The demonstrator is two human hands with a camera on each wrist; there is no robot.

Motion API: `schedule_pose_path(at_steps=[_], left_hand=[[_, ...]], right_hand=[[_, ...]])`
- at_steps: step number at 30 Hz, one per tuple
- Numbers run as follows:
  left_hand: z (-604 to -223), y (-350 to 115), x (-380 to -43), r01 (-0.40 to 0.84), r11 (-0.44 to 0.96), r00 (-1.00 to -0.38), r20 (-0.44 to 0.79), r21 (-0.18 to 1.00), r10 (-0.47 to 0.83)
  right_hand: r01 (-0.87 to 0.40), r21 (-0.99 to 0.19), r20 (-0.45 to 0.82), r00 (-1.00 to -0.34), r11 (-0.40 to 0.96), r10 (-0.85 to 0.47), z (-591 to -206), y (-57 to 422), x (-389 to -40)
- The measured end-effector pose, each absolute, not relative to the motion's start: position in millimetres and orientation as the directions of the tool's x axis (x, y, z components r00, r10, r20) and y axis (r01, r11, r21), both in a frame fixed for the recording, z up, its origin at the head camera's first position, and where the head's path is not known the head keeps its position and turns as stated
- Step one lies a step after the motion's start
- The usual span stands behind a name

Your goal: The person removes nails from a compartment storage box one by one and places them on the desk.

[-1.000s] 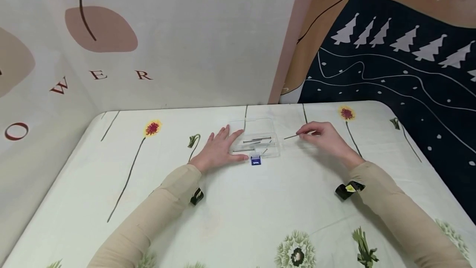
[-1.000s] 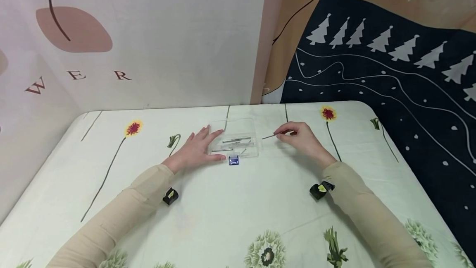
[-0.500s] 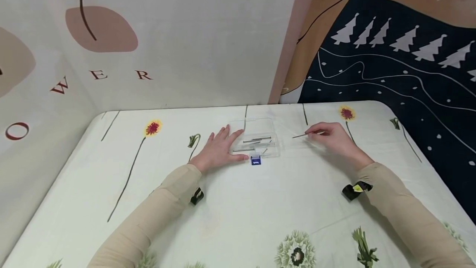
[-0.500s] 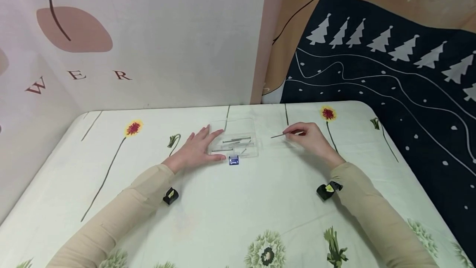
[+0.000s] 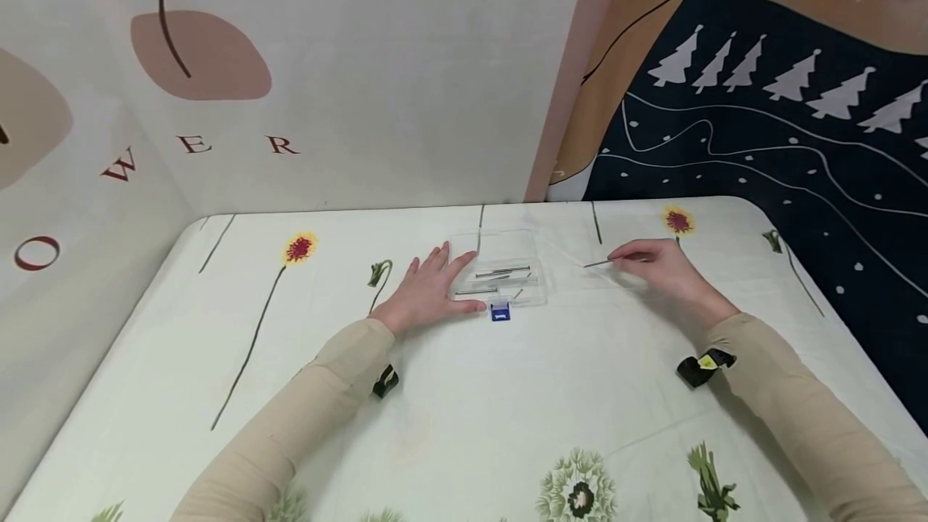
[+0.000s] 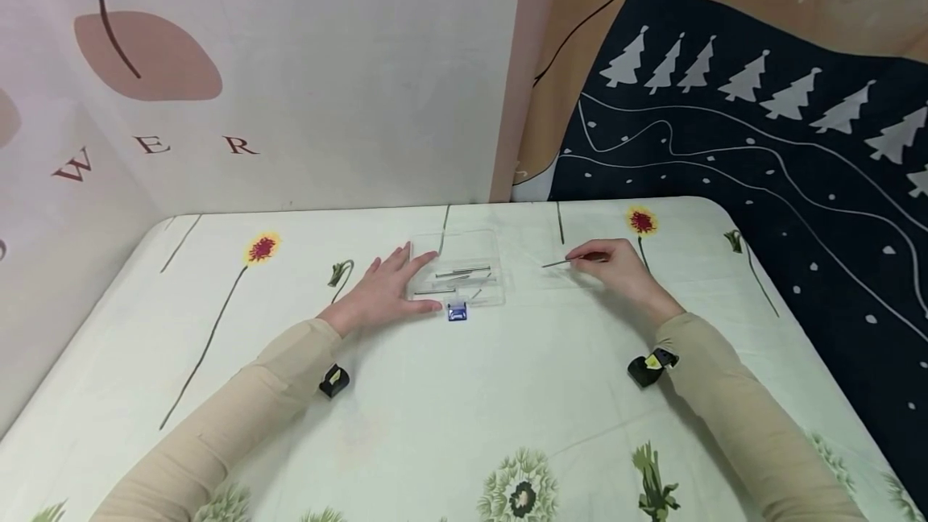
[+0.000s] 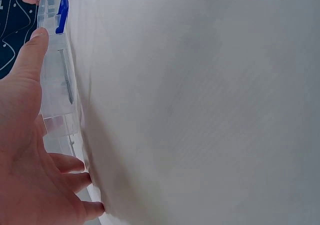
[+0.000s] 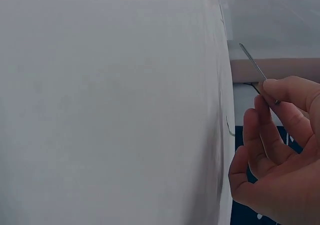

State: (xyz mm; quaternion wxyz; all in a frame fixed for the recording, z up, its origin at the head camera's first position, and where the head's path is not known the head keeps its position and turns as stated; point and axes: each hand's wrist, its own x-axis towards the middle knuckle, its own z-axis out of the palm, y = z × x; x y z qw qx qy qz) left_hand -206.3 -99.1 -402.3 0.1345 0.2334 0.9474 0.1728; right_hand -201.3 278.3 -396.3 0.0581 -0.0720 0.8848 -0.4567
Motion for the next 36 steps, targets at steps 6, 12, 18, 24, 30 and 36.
schedule_pose_path(at_steps=[6, 12, 18, 24, 30, 36], left_hand=[[-403, -99, -207, 0.400, 0.833, -0.854, -0.173, 0.383, 0.490], [-403, -99, -207, 0.401, 0.836, -0.855, -0.176, 0.375, 0.489], [-403, -99, -207, 0.397, 0.840, -0.855, -0.186, 0.369, 0.485], [-402, -99, -207, 0.394, 0.842, -0.856, -0.186, 0.369, 0.483], [-401, -99, -206, 0.390, 0.843, -0.857, -0.188, 0.370, 0.480], [-402, -99, -206, 0.389, 0.843, -0.853, -0.202, 0.371, 0.482]], right_hand=[[-0.047, -0.791, -0.066, -0.985, 0.611, -0.161, -398, 284, -204], [-0.031, -0.784, -0.085, -0.984, 0.620, -0.157, -399, 288, -207], [0.004, -0.778, -0.113, -0.985, 0.628, -0.134, -399, 292, -209], [0.022, -0.775, -0.133, -0.983, 0.631, -0.130, -399, 294, -212], [0.029, -0.779, -0.145, -0.980, 0.626, -0.136, -400, 294, -213], [0.047, -0.779, -0.156, -0.980, 0.625, -0.121, -401, 296, -213]])
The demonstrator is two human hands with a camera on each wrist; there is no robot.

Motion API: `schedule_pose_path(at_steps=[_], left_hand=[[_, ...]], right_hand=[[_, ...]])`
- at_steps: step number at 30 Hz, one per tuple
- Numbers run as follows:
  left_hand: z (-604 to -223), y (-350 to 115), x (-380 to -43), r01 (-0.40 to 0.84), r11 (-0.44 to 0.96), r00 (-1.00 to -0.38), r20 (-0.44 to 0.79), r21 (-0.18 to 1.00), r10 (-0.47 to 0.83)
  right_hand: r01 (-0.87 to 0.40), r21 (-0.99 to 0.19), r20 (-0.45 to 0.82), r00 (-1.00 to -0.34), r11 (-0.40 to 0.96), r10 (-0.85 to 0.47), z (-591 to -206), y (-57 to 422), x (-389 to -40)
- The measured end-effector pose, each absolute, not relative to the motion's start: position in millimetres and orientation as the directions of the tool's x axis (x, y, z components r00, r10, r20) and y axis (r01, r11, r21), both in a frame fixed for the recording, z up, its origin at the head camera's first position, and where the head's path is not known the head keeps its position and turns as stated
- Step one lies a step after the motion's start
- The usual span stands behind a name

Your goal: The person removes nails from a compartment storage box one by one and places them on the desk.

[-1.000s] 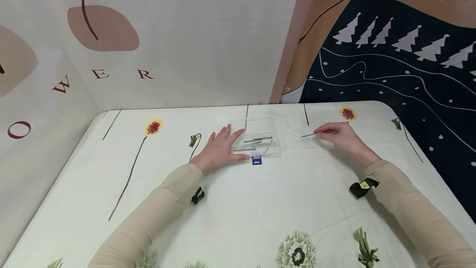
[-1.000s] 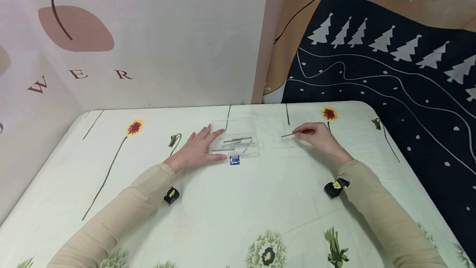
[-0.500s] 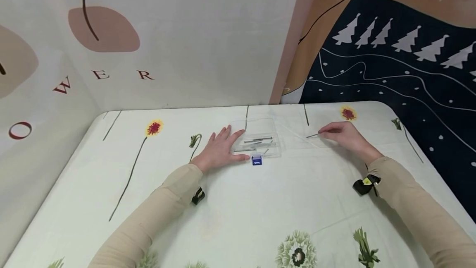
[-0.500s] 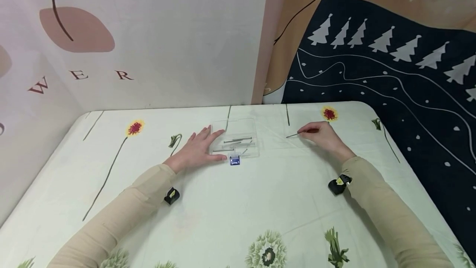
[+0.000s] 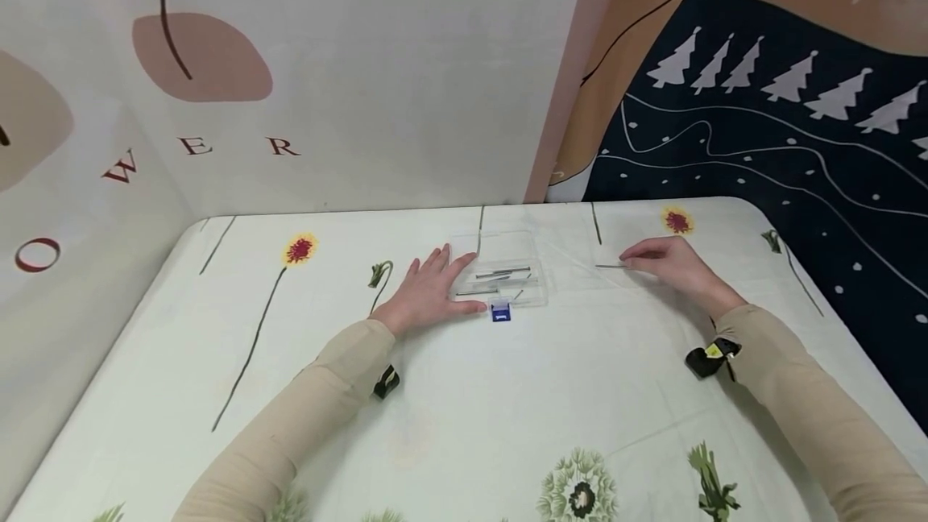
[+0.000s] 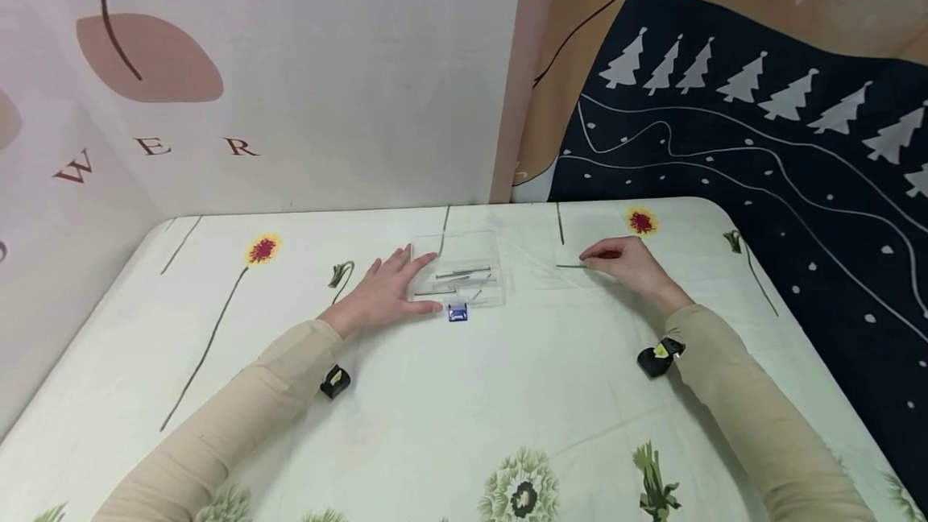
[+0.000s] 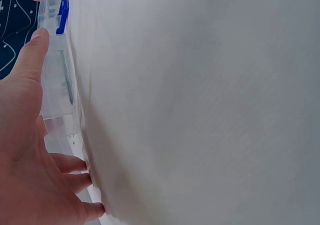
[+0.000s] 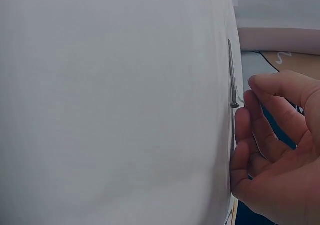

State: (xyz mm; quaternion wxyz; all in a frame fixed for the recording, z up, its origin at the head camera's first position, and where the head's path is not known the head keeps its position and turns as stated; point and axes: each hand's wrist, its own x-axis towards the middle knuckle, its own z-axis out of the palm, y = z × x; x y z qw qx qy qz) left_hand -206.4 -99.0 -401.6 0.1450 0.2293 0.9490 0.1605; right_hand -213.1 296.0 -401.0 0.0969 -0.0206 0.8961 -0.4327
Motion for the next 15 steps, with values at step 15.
schedule_pose_path(at_steps=[15], left_hand=[[-401.4, -98.4, -205.4, 0.389, 0.846, -0.856, -0.197, 0.365, 0.479]], right_hand=[[0.024, -0.801, -0.124, -0.984, 0.599, -0.126, -397.1, 288.6, -214.1]])
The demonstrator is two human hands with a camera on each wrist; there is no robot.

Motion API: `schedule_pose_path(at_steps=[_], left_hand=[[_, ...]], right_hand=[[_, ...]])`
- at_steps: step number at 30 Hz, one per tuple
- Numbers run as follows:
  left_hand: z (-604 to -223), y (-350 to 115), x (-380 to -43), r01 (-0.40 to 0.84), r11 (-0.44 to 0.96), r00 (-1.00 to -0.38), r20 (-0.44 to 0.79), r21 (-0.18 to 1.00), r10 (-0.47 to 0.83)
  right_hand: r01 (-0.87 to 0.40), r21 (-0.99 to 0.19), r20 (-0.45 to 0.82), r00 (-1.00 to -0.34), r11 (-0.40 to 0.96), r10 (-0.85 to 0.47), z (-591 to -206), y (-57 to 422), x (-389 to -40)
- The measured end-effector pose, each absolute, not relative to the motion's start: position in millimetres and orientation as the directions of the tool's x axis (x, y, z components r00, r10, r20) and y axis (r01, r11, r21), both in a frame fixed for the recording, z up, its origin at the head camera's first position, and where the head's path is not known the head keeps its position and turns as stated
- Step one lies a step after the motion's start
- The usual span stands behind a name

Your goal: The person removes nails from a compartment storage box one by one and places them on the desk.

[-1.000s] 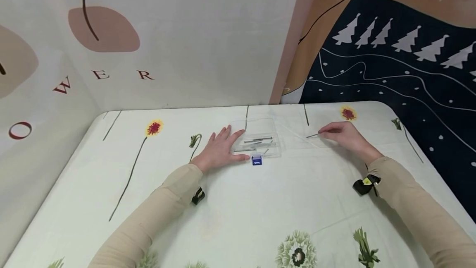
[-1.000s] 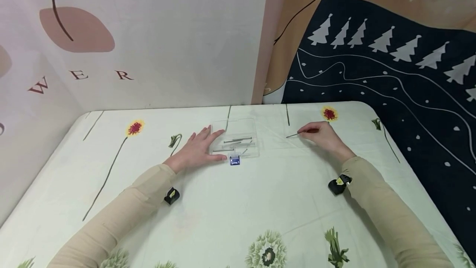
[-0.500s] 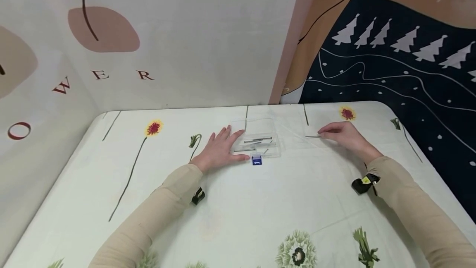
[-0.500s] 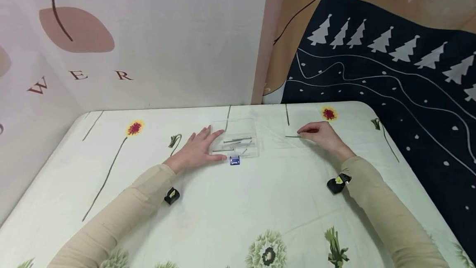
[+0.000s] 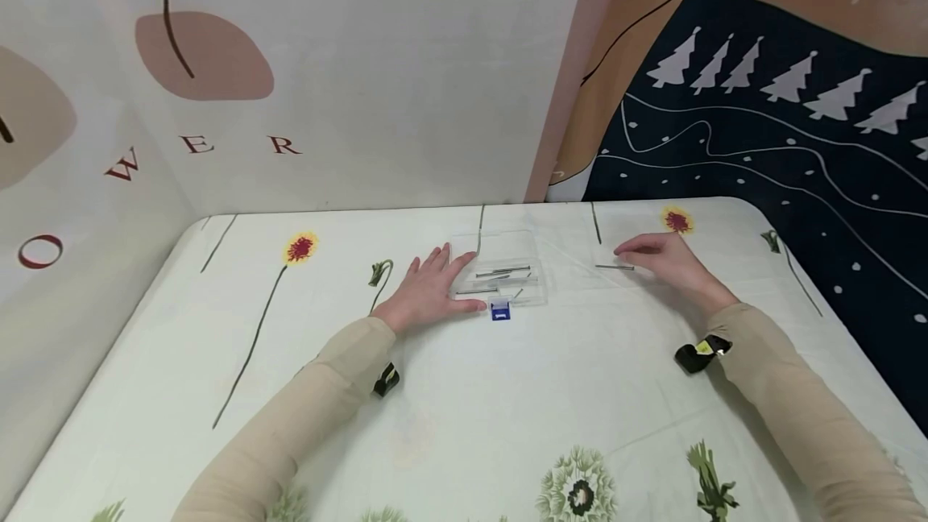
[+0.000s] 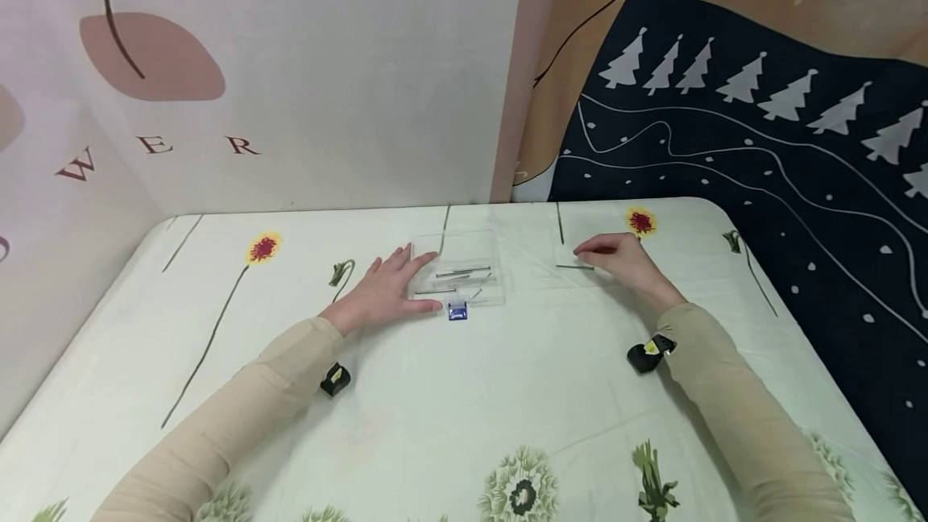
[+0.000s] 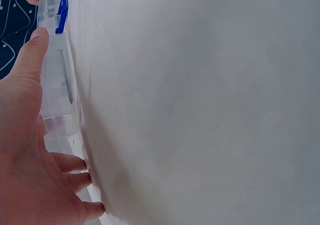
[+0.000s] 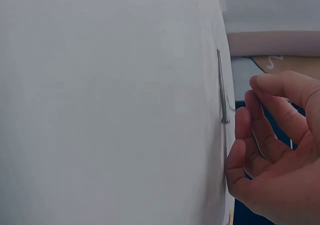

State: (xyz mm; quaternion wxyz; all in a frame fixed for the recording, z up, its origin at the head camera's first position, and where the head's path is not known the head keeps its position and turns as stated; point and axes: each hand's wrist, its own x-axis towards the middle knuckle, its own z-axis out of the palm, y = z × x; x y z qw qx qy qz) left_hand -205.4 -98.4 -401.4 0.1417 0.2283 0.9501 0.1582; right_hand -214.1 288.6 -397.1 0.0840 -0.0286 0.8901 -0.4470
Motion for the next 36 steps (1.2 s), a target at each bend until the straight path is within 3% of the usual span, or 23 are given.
schedule_pose_path(at_steps=[36], left_hand=[[-403, -99, -207, 0.391, 0.841, -0.853, -0.197, 0.374, 0.484]], right_hand=[[-0.132, -0.856, -0.034, -0.950, 0.500, -0.309, -396, 218, -218]])
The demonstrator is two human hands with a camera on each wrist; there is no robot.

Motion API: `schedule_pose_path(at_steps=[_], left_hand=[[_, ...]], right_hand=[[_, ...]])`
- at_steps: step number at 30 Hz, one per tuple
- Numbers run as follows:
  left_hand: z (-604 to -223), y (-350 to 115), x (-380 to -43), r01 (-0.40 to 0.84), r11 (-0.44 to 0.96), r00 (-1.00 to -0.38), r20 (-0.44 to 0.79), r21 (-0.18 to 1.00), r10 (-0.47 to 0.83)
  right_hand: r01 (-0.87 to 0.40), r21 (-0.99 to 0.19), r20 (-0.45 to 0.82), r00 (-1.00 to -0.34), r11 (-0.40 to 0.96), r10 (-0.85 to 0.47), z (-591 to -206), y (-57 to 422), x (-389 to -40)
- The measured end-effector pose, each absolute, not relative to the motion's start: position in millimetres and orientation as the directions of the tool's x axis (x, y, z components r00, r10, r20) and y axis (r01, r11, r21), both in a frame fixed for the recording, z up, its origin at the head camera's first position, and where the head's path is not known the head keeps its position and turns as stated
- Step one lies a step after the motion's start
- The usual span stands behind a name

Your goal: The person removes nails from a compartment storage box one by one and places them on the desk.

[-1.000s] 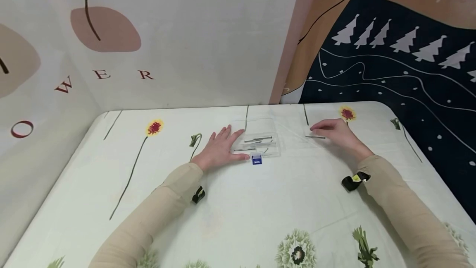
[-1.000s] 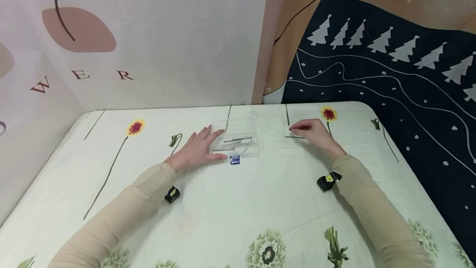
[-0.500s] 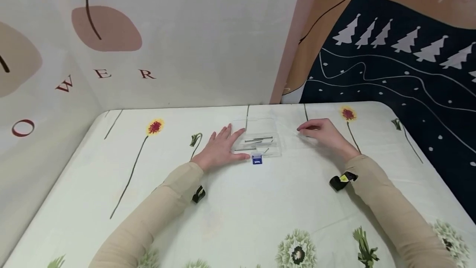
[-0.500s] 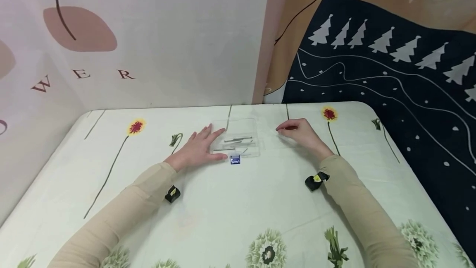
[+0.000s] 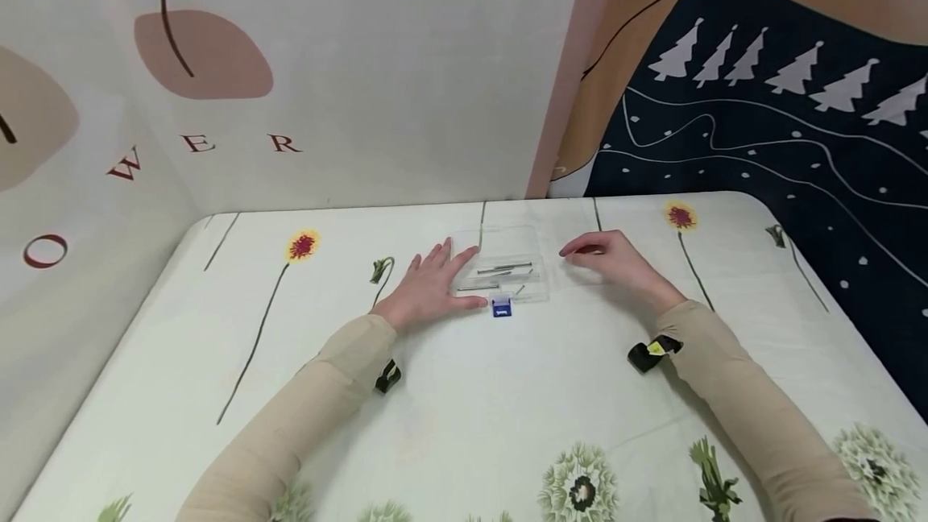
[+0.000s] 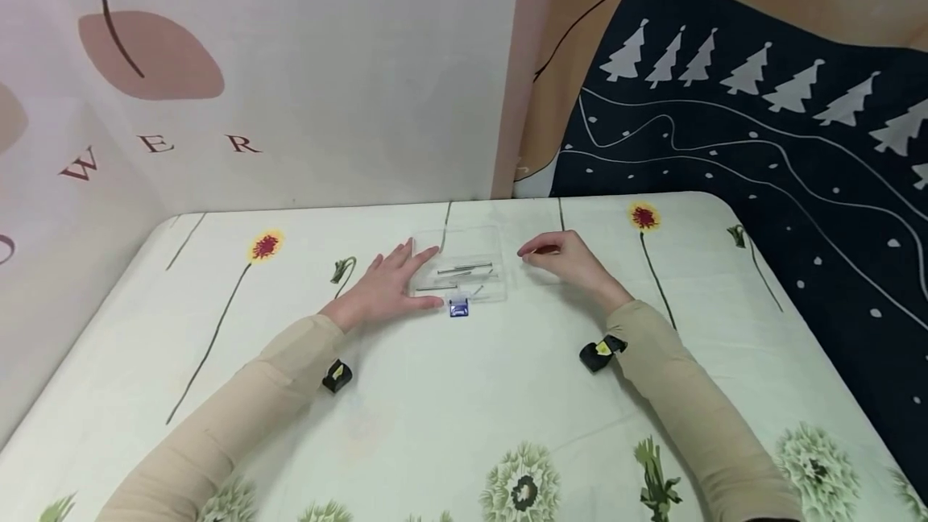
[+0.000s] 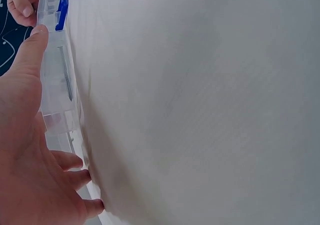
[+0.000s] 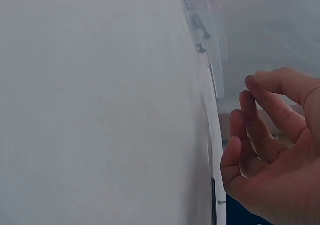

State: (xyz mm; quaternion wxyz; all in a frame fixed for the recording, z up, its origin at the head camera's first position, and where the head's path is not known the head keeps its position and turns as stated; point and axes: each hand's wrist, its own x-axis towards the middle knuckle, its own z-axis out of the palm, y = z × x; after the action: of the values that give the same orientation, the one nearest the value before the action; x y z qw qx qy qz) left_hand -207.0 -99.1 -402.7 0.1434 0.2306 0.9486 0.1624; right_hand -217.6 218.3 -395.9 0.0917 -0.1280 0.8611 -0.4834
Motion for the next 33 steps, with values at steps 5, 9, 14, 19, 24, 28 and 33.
schedule_pose_path(at_steps=[5, 9, 14, 19, 24, 28, 33], left_hand=[[-403, -99, -207, 0.391, 0.840, -0.853, -0.194, 0.375, 0.484], [-404, -99, -207, 0.394, 0.841, -0.852, -0.195, 0.371, 0.486], [-404, -99, -206, 0.392, 0.841, -0.854, -0.192, 0.373, 0.484], [-404, -100, -207, 0.392, 0.839, -0.854, -0.188, 0.378, 0.484], [-404, -99, -207, 0.396, 0.838, -0.850, -0.196, 0.376, 0.490], [-405, -98, -208, 0.394, 0.843, -0.851, -0.200, 0.368, 0.485], [-406, -99, -208, 0.393, 0.847, -0.857, -0.192, 0.357, 0.478]], right_hand=[[-0.138, -0.851, -0.046, -0.942, 0.507, -0.334, -397, 209, -219], [-0.163, -0.859, -0.031, -0.930, 0.485, -0.367, -398, 203, -220], [-0.184, -0.863, -0.031, -0.911, 0.471, -0.412, -397, 196, -220], [-0.204, -0.868, -0.020, -0.896, 0.453, -0.443, -397, 194, -220], [-0.241, -0.867, -0.001, -0.874, 0.436, -0.486, -400, 191, -221], [-0.251, -0.849, -0.022, -0.863, 0.466, -0.504, -401, 186, -220], [-0.251, -0.804, -0.091, -0.844, 0.539, -0.529, -398, 179, -219]])
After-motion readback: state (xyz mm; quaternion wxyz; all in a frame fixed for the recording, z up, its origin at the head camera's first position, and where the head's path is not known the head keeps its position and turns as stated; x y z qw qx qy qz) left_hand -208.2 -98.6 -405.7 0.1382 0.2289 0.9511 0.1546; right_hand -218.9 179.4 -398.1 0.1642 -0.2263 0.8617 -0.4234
